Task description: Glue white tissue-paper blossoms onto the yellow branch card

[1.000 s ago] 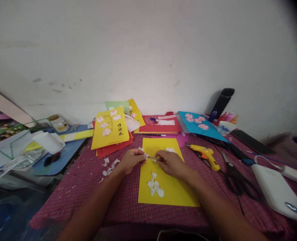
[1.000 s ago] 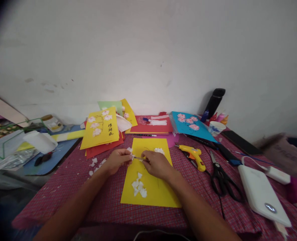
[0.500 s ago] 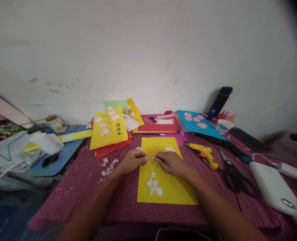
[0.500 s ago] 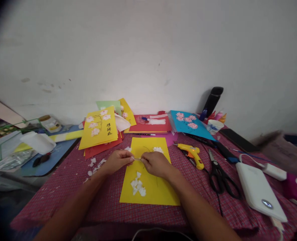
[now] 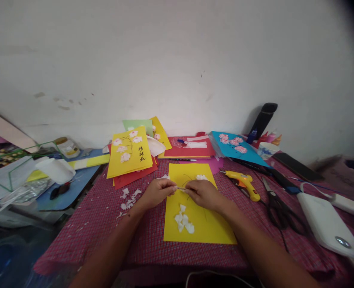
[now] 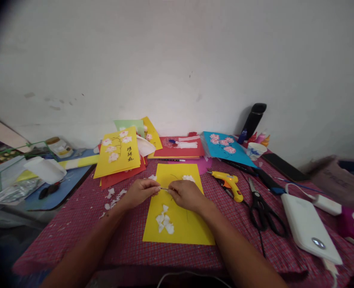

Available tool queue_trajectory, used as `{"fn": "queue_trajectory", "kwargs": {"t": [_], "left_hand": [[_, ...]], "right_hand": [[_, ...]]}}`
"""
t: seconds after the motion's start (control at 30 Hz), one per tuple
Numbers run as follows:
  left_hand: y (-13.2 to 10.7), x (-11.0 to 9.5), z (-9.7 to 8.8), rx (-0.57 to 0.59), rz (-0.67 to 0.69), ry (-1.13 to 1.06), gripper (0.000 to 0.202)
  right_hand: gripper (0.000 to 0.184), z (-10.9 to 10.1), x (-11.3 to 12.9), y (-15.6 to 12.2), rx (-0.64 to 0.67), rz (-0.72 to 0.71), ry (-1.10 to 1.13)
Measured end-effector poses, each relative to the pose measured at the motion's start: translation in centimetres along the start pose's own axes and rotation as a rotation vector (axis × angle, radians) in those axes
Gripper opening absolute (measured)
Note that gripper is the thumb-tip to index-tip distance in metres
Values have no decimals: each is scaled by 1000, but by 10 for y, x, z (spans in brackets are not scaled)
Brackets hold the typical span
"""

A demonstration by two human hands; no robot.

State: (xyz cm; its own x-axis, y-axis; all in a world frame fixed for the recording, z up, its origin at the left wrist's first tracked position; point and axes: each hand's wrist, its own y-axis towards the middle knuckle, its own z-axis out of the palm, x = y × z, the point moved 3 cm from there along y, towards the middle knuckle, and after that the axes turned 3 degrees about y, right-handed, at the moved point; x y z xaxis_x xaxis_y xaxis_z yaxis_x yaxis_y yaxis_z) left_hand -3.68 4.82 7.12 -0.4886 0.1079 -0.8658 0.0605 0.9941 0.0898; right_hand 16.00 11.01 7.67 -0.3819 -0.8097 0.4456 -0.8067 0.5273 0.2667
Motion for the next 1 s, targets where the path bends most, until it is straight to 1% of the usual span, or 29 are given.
{"fn": "queue_trajectory", "kwargs": {"t": [0.1, 0.3, 0.4, 0.47, 0.53, 0.6, 0.67, 0.77, 0.87, 0.93, 0.97, 1.0], "left_hand": [[0, -1, 1, -7, 0, 6, 23], [1, 1, -2, -27, -60, -13, 24], [1, 3, -9, -57, -67, -2, 23], [1, 4, -13, -41, -61, 21, 23], [-1, 4, -13, 8, -52, 83, 21], [-4, 0, -9, 84, -21, 175, 19], [-8, -7, -2, 171, 51, 259, 18], [-16, -22, 9, 295, 206, 352, 19], [-24, -32, 15, 443, 304, 357, 23], [-27, -34, 15, 554, 326, 314, 25], [-28, -33, 13, 584, 323, 297, 26], [-27, -31, 10, 585, 308, 289, 26]], "right_hand": [[21, 1, 0, -1, 21, 12, -16], [22, -4, -1, -1, 27, 24, -16], [21, -7, -6, -1, -3, 63, 6], [22, -10, -10, -1, -52, 104, 22], [22, -11, -13, -1, -101, 141, 27], [21, -12, -14, -1, -128, 159, 25], [20, -12, -14, -2, -135, 162, 22], [20, -11, -13, -1, -134, 156, 24], [19, -11, -12, -1, -135, 155, 27], [20, -11, -11, -1, -135, 159, 23], [20, -10, -11, -1, -136, 160, 18], [21, -10, -11, -1, -134, 159, 14]]}}
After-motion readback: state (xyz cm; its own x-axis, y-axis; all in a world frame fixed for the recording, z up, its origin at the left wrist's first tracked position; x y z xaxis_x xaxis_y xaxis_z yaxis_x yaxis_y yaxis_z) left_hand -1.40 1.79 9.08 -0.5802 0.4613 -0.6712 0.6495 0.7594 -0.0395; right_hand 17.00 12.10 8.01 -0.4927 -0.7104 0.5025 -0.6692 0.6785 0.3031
